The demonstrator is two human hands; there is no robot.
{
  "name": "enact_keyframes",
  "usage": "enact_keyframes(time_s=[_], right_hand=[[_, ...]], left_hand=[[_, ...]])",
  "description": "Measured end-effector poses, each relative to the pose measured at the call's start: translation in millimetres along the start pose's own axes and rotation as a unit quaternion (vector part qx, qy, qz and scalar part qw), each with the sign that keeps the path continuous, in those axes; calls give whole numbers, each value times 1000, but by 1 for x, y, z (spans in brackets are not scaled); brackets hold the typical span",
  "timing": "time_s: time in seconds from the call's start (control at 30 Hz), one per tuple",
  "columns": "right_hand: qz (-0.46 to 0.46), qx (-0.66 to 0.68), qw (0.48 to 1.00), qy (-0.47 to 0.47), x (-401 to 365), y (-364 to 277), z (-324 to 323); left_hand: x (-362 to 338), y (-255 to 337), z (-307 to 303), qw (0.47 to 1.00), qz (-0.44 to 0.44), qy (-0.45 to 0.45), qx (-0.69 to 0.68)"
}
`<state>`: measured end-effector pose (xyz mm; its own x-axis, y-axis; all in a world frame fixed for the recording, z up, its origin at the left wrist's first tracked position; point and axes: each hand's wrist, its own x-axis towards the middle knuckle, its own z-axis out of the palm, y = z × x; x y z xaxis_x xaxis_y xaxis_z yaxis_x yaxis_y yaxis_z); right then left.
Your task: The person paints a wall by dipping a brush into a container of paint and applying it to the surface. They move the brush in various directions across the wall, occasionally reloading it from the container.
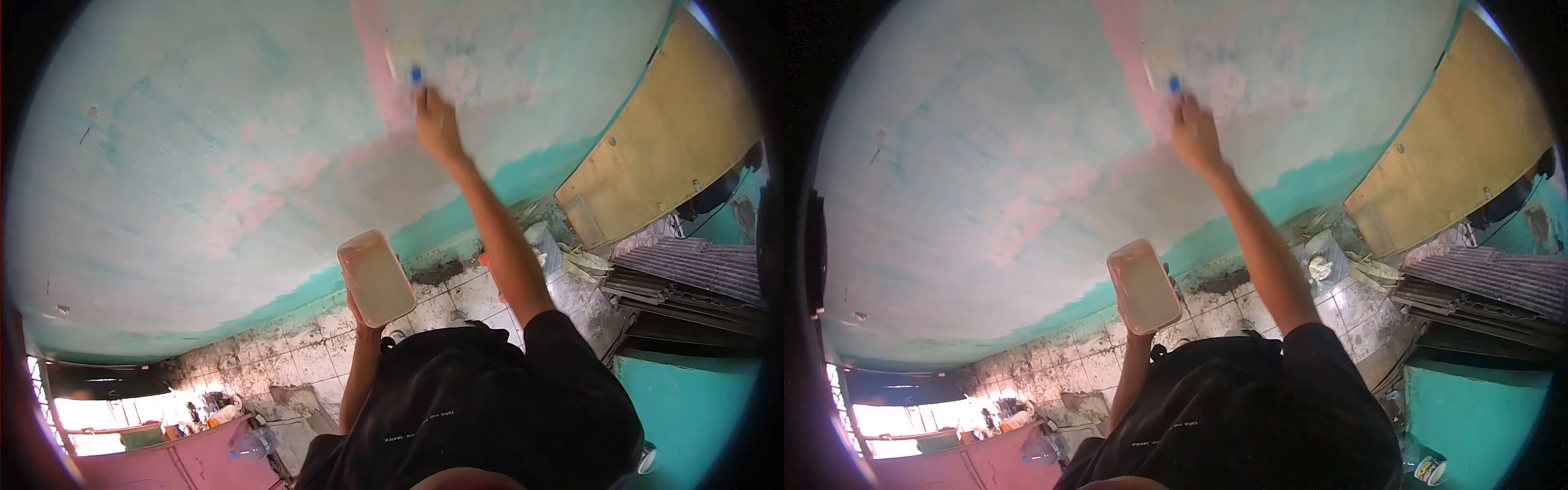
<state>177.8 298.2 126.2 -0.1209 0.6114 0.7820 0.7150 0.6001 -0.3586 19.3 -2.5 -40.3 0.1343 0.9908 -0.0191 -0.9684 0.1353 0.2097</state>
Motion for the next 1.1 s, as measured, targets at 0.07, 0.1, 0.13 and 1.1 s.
enact_keyframes(time_s=[0.07,0.1,0.13,1.1], right_hand=[[84,99,986,-103,-115,32,52],[50,5,988,-147,-174,57,82],[-76,-76,994,0,-223,78,106],[192,283,921,-186,114,-43,-152]], left_hand=[[-4,-5,5,999,28,-7,15],[-11,-5,4,999,31,-6,18],[-12,-5,3,999,42,-6,19],[14,-3,8,998,43,21,-38]])
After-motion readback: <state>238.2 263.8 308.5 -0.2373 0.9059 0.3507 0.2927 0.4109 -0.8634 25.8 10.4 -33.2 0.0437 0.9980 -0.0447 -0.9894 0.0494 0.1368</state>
